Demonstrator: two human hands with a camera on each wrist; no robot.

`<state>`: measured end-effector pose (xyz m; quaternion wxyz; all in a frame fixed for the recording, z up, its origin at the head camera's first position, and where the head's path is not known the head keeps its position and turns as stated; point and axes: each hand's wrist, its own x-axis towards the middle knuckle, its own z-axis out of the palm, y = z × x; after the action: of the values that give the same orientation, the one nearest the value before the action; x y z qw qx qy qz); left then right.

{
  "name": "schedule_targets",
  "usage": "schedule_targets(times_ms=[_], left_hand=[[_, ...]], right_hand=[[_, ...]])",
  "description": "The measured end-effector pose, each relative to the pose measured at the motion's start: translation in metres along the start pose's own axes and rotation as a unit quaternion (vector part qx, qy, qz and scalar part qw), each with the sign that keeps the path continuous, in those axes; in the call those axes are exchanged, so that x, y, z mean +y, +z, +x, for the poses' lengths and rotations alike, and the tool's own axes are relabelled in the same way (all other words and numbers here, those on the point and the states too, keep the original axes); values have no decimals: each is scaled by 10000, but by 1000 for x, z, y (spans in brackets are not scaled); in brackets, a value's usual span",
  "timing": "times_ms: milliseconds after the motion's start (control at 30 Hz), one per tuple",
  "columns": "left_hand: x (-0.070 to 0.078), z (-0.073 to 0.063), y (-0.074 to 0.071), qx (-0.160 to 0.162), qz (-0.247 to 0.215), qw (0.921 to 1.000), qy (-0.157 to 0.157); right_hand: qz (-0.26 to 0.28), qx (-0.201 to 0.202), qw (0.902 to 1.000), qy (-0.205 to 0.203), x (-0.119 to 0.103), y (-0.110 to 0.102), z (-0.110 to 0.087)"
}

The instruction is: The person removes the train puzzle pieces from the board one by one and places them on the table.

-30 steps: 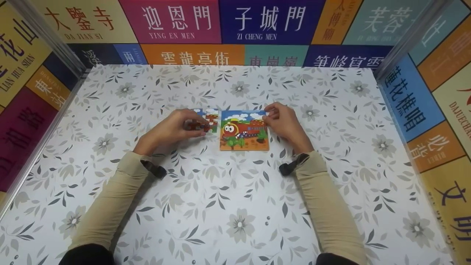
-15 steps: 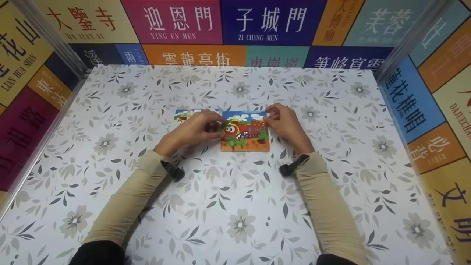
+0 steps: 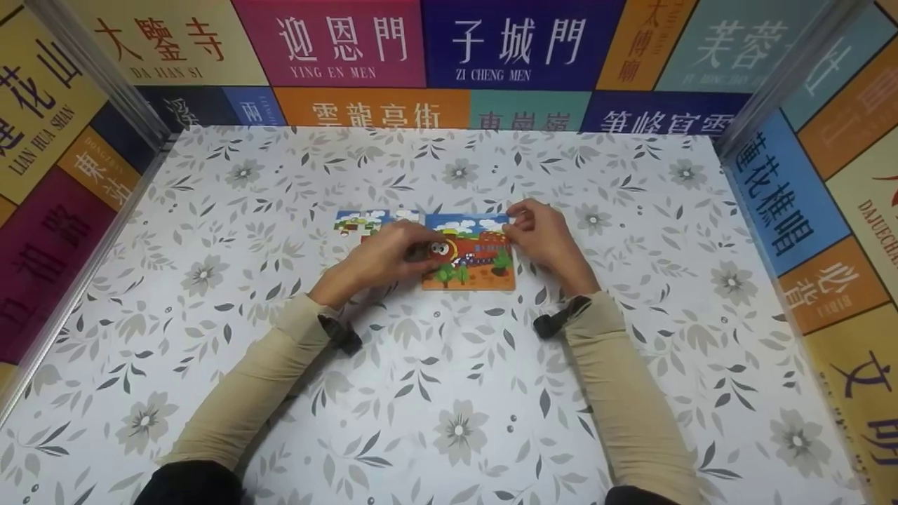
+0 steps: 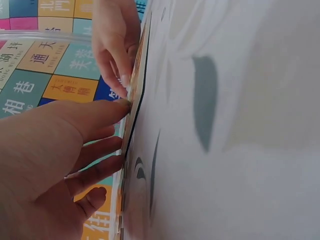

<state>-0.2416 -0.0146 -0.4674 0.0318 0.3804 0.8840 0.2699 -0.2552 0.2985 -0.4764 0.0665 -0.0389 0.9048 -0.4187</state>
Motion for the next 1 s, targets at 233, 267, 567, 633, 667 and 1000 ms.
schedule_targets(times_ms=[233, 267, 567, 633, 667, 1000], left_hand=[[2, -2, -1, -28, -97, 9999, -130], [2, -2, -2, -36, -117, 9998, -181], [3, 0, -1, 63, 17, 9992, -401], [3, -1, -2, 52, 114, 9986, -507], [3, -1, -2, 42, 133, 9983, -570], [4, -1, 1, -268, -161, 9965, -782]], right_hand=[[-81, 59, 9999, 6, -1, 1, 0], [-87, 43, 10000, 20, -1, 1, 1], [-139, 45, 9999, 43, -1, 0, 1], [-129, 43, 9999, 39, -1, 0, 1], [-123, 38, 9999, 51, -1, 0, 1], [-59, -1, 10000, 69, -1, 0, -1]])
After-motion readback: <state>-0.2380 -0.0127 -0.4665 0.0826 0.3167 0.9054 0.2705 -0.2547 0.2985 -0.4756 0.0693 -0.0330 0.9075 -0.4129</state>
